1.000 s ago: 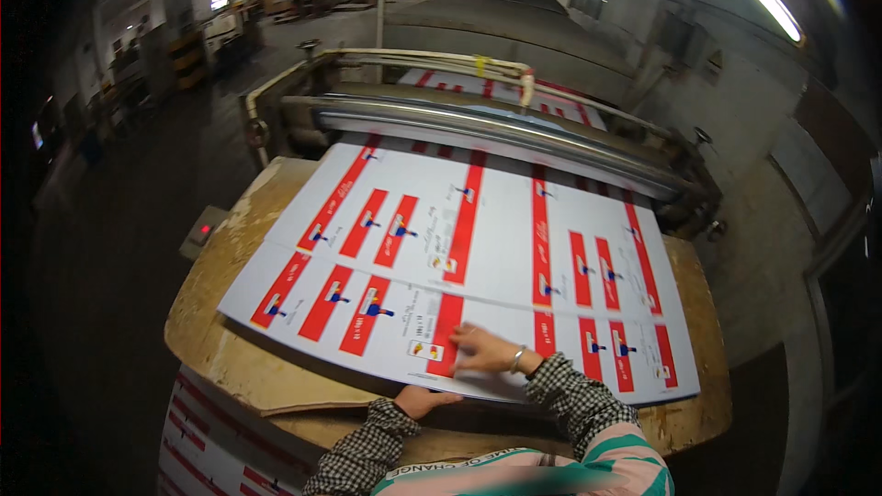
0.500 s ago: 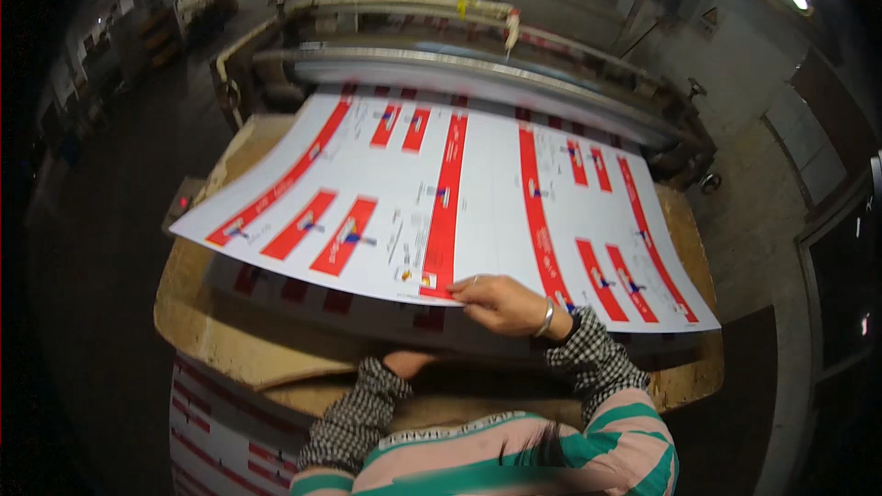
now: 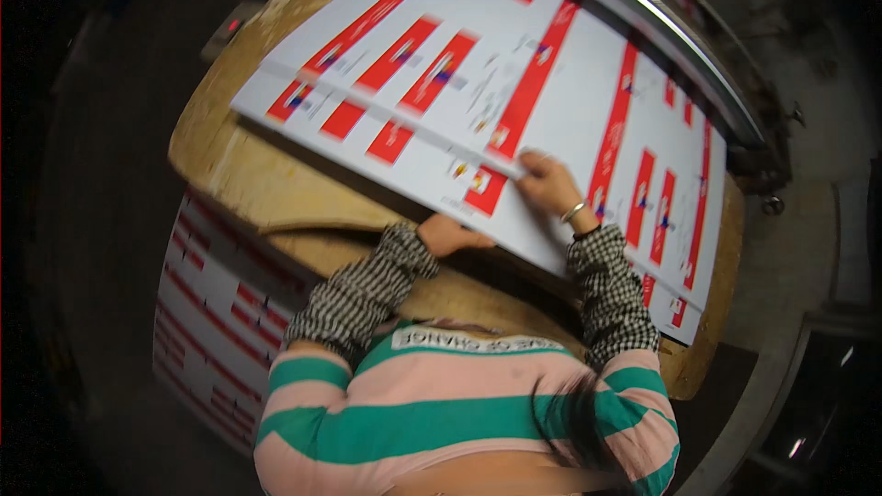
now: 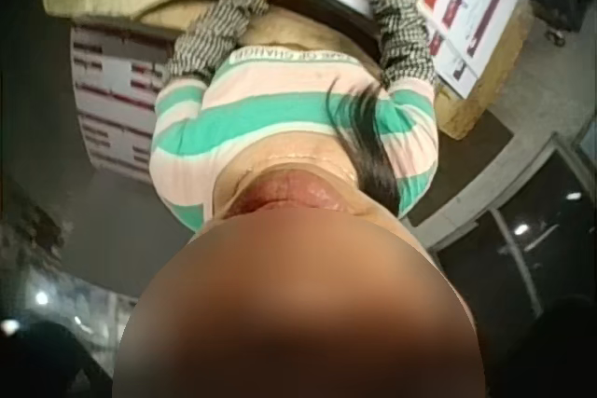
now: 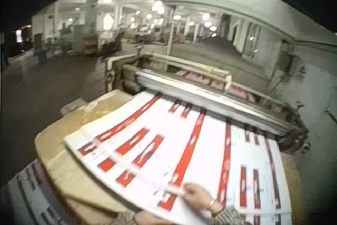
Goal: Feeding large printed paper sheets into a processing machine.
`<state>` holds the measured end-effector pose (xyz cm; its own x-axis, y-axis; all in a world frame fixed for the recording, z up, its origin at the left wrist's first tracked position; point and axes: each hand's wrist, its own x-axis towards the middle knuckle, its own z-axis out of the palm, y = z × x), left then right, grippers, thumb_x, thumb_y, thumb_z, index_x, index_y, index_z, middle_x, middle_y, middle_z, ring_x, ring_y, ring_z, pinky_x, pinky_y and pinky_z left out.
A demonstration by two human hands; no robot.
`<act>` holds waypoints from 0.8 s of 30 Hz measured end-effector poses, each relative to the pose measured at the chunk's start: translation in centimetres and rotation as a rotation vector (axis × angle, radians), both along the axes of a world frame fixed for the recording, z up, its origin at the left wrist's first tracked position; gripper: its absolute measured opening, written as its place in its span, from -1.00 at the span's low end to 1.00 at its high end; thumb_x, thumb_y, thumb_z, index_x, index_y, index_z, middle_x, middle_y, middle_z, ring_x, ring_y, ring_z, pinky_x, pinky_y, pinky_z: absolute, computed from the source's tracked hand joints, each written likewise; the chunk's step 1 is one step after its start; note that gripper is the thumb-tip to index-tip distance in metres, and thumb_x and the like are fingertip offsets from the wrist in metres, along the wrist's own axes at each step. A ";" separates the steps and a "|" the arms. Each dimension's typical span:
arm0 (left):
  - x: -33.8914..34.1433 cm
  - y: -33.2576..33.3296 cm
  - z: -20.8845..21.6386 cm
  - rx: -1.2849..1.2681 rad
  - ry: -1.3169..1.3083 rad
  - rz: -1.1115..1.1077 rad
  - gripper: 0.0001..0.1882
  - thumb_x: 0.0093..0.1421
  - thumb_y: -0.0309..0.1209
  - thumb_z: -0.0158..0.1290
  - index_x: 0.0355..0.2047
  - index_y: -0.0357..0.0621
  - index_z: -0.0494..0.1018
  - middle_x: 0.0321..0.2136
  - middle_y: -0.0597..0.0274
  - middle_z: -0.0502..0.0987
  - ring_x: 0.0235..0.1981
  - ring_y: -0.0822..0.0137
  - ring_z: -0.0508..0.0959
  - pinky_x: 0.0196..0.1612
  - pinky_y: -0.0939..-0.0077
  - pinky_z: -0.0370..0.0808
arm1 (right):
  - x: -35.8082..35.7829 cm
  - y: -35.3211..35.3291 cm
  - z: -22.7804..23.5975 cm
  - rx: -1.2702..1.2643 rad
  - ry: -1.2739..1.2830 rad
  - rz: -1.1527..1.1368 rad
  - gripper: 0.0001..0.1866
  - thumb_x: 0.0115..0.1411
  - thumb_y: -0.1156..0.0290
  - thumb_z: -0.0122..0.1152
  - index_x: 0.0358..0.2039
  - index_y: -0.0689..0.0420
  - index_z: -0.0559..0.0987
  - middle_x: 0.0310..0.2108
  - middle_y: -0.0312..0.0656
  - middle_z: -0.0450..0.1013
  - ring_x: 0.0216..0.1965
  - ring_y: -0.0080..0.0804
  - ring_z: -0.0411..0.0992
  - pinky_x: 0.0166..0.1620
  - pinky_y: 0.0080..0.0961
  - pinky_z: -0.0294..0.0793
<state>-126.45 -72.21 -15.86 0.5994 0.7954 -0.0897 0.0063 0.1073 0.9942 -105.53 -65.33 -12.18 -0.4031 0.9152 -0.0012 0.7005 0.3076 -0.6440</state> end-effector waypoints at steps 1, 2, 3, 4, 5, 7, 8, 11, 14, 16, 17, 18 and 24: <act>0.2 -1.2 -0.1 -0.026 0.017 -0.060 -0.49 -0.15 -0.35 0.20 -0.17 -0.27 0.33 -0.24 0.14 0.43 -0.18 0.32 0.39 -0.07 0.45 0.29 | 0.6 -1.7 -1.8 0.151 0.044 -0.212 -0.66 -0.11 0.39 0.10 -0.31 0.32 0.45 -0.22 0.08 0.36 -0.16 -0.11 0.33 -0.10 -0.42 0.31; 0.0 -3.1 0.0 -0.043 0.085 -0.041 -0.47 -0.15 -0.35 0.21 -0.16 -0.27 0.32 -0.21 0.13 0.42 -0.18 0.32 0.39 -0.07 0.46 0.30 | 0.1 -3.8 -1.5 0.070 0.086 -0.269 -0.64 -0.12 0.39 0.11 -0.30 0.35 0.45 -0.21 0.11 0.35 -0.16 -0.08 0.33 -0.09 -0.43 0.31; -0.5 -5.1 -0.1 0.030 0.139 -0.027 -0.43 -0.16 -0.34 0.21 -0.13 -0.29 0.30 -0.18 0.10 0.40 -0.14 0.31 0.37 -0.06 0.48 0.29 | -1.2 -5.8 1.0 -0.237 0.098 -0.171 -0.48 -0.12 0.35 0.20 -0.13 0.33 0.37 -0.02 0.14 0.21 0.03 -0.08 0.18 0.06 -0.45 0.17; -0.4 -7.2 0.3 -0.013 0.110 -0.034 -0.42 -0.17 -0.35 0.21 -0.12 -0.29 0.29 -0.17 0.08 0.39 -0.12 0.30 0.36 -0.05 0.48 0.29 | -1.2 -8.6 0.9 -0.231 0.018 -0.041 -0.37 -0.17 0.32 0.24 -0.06 0.29 0.31 0.03 0.13 0.13 0.09 -0.09 0.08 0.10 -0.44 0.09; -0.8 -5.8 0.9 0.007 0.088 -0.035 -0.41 -0.17 -0.37 0.21 -0.11 -0.29 0.28 -0.16 0.07 0.38 -0.10 0.29 0.36 -0.04 0.47 0.28 | -1.7 -8.3 1.2 -0.157 -0.054 0.091 -0.26 -0.21 0.29 0.28 0.01 0.25 0.24 0.09 0.13 0.04 0.15 -0.09 -0.02 0.14 -0.43 0.01; -1.5 -8.7 1.6 -0.146 -0.002 0.017 -0.41 -0.18 -0.41 0.19 -0.09 -0.29 0.27 -0.13 0.06 0.37 -0.08 0.28 0.35 -0.02 0.44 0.28 | -3.7 -12.9 3.0 -0.219 -0.200 0.242 -0.06 -0.30 0.25 0.35 0.11 0.17 0.09 0.16 0.10 -0.12 0.21 -0.09 -0.20 0.18 -0.41 -0.12; -1.5 -8.5 0.8 -0.086 -0.017 -0.002 -0.41 -0.17 -0.43 0.18 -0.08 -0.28 0.27 -0.13 0.06 0.36 -0.08 0.28 0.35 -0.02 0.44 0.28 | -4.0 -13.8 2.4 -0.179 -0.272 0.261 0.03 -0.36 0.23 0.38 0.13 0.12 0.02 0.17 0.10 -0.18 0.21 -0.06 -0.23 0.18 -0.39 -0.13; -1.4 -8.1 -3.8 -0.047 -0.043 -0.085 -0.46 -0.17 -0.43 0.17 -0.11 -0.24 0.30 -0.21 0.09 0.43 -0.14 0.28 0.40 -0.06 0.47 0.31 | -3.7 -15.0 -0.5 -0.098 -0.115 0.213 -0.12 -0.31 0.30 0.33 0.08 0.17 0.15 0.15 0.10 -0.09 0.20 -0.09 -0.15 0.17 -0.41 -0.08; -0.3 -8.5 -1.8 0.058 0.087 -0.061 -0.57 -0.12 -0.37 0.15 -0.20 -0.23 0.38 -0.24 0.13 0.45 -0.20 0.32 0.42 -0.10 0.51 0.32 | -1.2 -14.1 2.0 -0.264 -0.036 0.241 -0.35 -0.23 0.40 0.24 -0.04 0.25 0.31 0.07 0.09 0.10 0.13 -0.11 0.05 0.11 -0.42 0.07; -0.5 -8.8 -1.4 0.031 0.089 -0.077 -0.62 -0.08 -0.31 0.13 -0.25 -0.23 0.41 -0.32 0.14 0.49 -0.28 0.34 0.44 -0.17 0.52 0.34 | -1.1 -14.3 4.6 -0.367 0.089 0.129 -0.62 -0.11 0.54 0.06 -0.19 0.31 0.41 -0.06 0.05 0.29 -0.08 -0.19 0.32 -0.03 -0.49 0.27; -0.7 -9.0 -1.7 0.046 0.089 -0.069 -0.60 -0.10 -0.28 0.15 -0.26 -0.22 0.42 -0.31 0.15 0.49 -0.30 0.32 0.45 -0.20 0.50 0.35 | -0.9 -14.5 5.4 -0.192 0.084 0.127 -0.66 -0.07 0.55 -0.02 -0.21 0.31 0.43 -0.12 0.07 0.33 -0.14 -0.17 0.37 -0.10 -0.48 0.32; -0.9 -9.0 -1.8 0.089 0.148 -0.095 -0.63 -0.05 -0.30 0.09 -0.23 -0.20 0.41 -0.29 0.11 0.48 -0.28 0.28 0.45 -0.19 0.48 0.36 | -0.8 -14.7 6.4 -0.104 0.106 0.123 -0.67 -0.07 0.56 -0.02 -0.22 0.31 0.43 -0.13 0.06 0.34 -0.15 -0.18 0.37 -0.11 -0.48 0.32; -0.4 -7.6 -7.8 0.523 0.823 -0.589 -0.68 0.10 -0.33 -0.23 -0.14 0.02 0.38 -0.20 0.08 0.42 -0.16 0.11 0.41 -0.11 0.31 0.33 | -1.5 -16.2 5.8 -0.031 0.105 0.127 -0.68 -0.08 0.59 -0.01 -0.23 0.31 0.44 -0.13 0.06 0.34 -0.09 -0.14 0.33 -0.07 -0.46 0.31</act>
